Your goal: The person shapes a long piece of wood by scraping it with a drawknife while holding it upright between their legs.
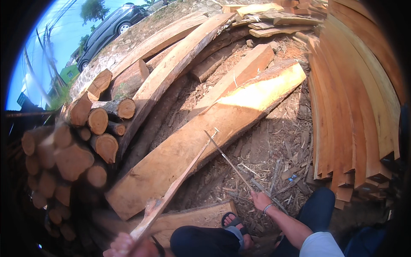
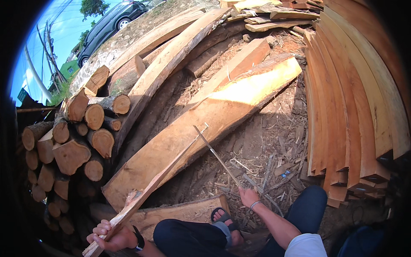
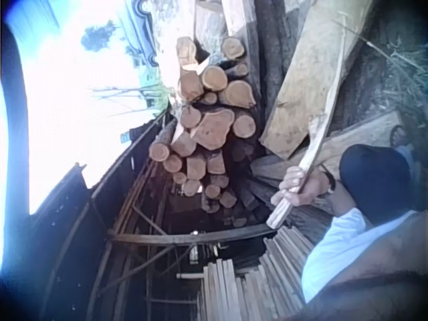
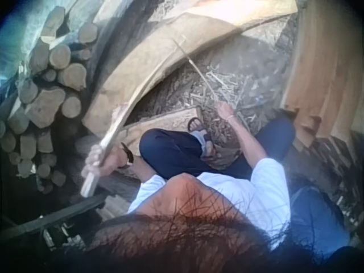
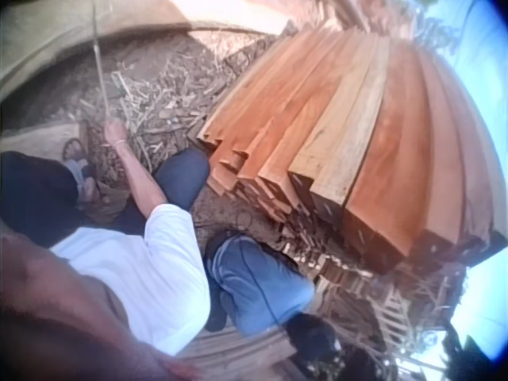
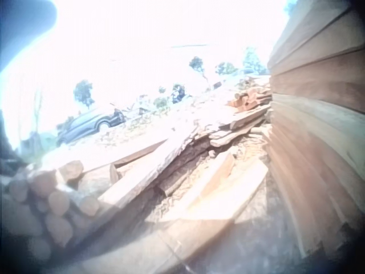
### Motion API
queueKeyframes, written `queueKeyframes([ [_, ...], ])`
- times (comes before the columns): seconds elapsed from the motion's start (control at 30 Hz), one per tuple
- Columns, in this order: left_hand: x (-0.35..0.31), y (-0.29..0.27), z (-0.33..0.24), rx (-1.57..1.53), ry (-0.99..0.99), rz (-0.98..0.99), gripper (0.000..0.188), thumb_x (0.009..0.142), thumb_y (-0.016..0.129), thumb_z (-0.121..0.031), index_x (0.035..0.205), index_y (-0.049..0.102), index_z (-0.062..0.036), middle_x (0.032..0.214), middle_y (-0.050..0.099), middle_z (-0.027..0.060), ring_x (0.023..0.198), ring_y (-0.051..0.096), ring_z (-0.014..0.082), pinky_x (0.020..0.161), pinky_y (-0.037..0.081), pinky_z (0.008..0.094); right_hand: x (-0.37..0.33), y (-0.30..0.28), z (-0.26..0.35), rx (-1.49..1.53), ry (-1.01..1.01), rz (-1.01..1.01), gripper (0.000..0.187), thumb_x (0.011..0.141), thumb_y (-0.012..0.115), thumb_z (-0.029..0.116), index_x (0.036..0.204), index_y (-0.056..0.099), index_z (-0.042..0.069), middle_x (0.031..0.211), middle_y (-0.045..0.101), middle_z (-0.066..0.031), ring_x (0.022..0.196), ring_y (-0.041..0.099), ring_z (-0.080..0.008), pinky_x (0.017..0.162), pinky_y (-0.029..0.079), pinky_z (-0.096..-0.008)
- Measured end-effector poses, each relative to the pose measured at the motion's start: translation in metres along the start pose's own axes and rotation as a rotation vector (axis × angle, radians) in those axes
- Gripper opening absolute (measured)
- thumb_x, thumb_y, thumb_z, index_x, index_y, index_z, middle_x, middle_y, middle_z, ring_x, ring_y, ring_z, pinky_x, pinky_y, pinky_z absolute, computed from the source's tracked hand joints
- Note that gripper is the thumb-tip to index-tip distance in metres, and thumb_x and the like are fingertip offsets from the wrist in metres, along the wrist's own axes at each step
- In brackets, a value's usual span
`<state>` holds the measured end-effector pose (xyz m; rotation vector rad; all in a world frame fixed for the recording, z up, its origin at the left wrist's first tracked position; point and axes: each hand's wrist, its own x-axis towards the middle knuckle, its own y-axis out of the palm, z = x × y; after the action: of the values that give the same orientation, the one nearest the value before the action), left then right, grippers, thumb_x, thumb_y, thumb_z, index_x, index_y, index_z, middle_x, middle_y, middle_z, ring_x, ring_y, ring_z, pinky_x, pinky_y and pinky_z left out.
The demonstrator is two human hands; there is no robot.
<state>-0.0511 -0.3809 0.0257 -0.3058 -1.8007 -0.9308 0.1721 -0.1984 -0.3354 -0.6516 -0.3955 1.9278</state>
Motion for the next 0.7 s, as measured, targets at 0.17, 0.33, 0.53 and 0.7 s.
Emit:
queueKeyframes([
  [0.17,-0.001,0.004,0.004,-0.008,0.001,-0.024,0.016,0.092,0.052,-0.016,0.087,0.038,-0.0112,0.064,0.047,0.0004,0.055,0.046,0.0104,0.057,0.041,0.0240,0.000,0.008,0.006,0.046,-0.065,-0.050,0.064,0.100,0.031,0.049,0.086,0.067,-0.002,0.079,0.065,-0.0264,0.083,0.062,-0.0471,0.080,0.048,-0.0515],
  [0.33,-0.002,0.003,0.007,-0.027,-0.007,-0.012,0.015,0.093,0.051,-0.015,0.087,0.037,-0.0110,0.064,0.046,0.0006,0.055,0.047,0.0105,0.056,0.041,0.0241,0.013,0.015,-0.021,0.368,0.033,0.154,0.067,0.097,0.029,0.061,0.074,0.056,0.004,0.056,0.053,-0.0115,0.051,0.053,-0.0311,0.049,0.042,-0.0430],
  [0.53,0.001,0.000,0.001,-0.024,-0.030,0.013,0.015,0.093,0.051,-0.017,0.087,0.038,-0.0118,0.064,0.046,0.0002,0.055,0.047,0.0102,0.058,0.041,0.0242,0.005,-0.020,0.007,1.059,0.386,0.832,0.062,0.094,0.025,0.070,0.068,0.034,0.015,0.051,0.024,0.0073,0.037,0.021,-0.0067,0.033,0.018,-0.0238],
  [0.7,0.002,0.018,-0.006,-0.040,-0.089,-0.015,0.017,0.093,0.052,-0.020,0.085,0.039,-0.0121,0.064,0.047,-0.0005,0.058,0.047,0.0103,0.061,0.040,0.0253,-0.015,-0.020,0.026,0.705,0.252,0.427,0.064,0.098,0.025,0.062,0.069,0.044,0.008,0.048,0.037,0.0021,0.036,0.038,-0.0110,0.034,0.032,-0.0278],
])
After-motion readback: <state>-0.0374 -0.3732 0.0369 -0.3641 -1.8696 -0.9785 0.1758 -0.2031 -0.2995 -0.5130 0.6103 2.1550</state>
